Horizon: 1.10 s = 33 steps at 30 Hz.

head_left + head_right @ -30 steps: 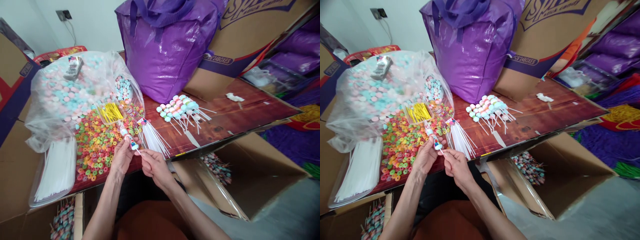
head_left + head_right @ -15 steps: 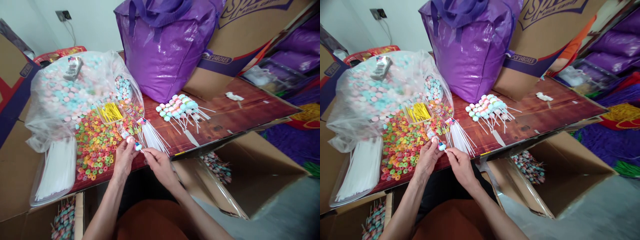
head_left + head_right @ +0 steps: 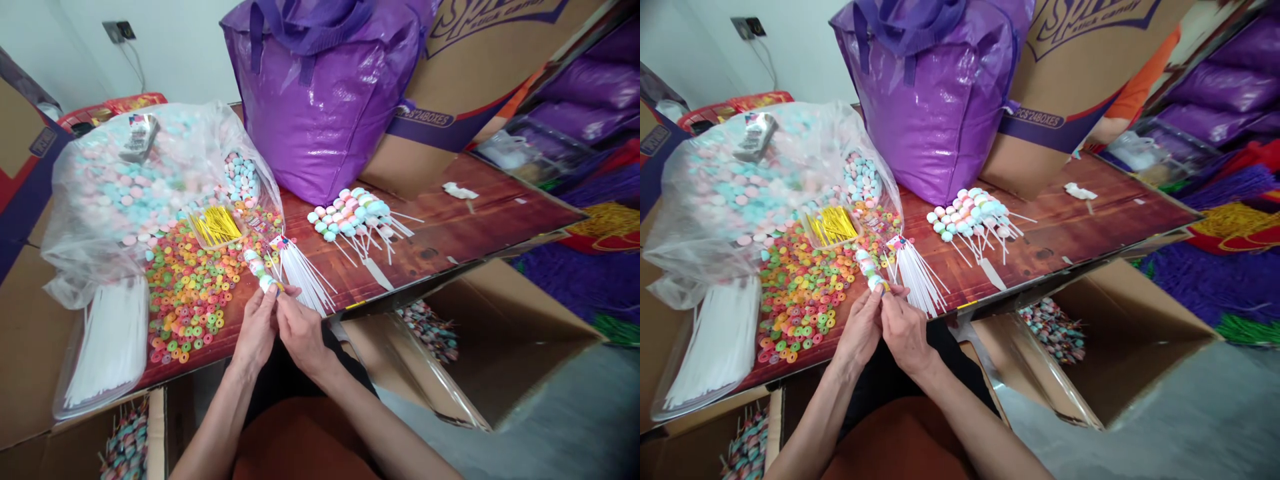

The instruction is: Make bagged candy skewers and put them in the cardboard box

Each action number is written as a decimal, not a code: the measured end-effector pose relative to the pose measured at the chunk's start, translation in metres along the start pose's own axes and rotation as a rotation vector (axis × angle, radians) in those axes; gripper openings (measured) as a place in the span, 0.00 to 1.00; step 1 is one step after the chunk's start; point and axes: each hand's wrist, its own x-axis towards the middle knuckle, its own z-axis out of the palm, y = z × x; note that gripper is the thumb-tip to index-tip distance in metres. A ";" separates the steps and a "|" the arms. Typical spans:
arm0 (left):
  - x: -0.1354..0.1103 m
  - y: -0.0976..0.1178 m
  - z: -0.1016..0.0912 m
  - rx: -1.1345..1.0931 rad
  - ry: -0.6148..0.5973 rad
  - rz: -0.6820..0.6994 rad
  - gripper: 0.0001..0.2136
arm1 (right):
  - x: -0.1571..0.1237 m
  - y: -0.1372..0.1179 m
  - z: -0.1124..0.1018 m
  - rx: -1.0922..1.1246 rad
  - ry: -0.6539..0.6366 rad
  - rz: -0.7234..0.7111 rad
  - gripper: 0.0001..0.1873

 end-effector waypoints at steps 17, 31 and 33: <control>-0.005 0.011 0.005 -0.078 -0.020 -0.021 0.19 | -0.028 -0.011 -0.046 0.665 -0.341 0.674 0.17; -0.019 -0.006 -0.001 0.076 -0.075 -0.037 0.18 | -0.016 -0.020 -0.035 0.612 -0.237 0.601 0.21; -0.021 -0.005 -0.003 0.050 -0.092 -0.032 0.17 | -0.012 -0.020 -0.034 0.593 -0.239 0.563 0.21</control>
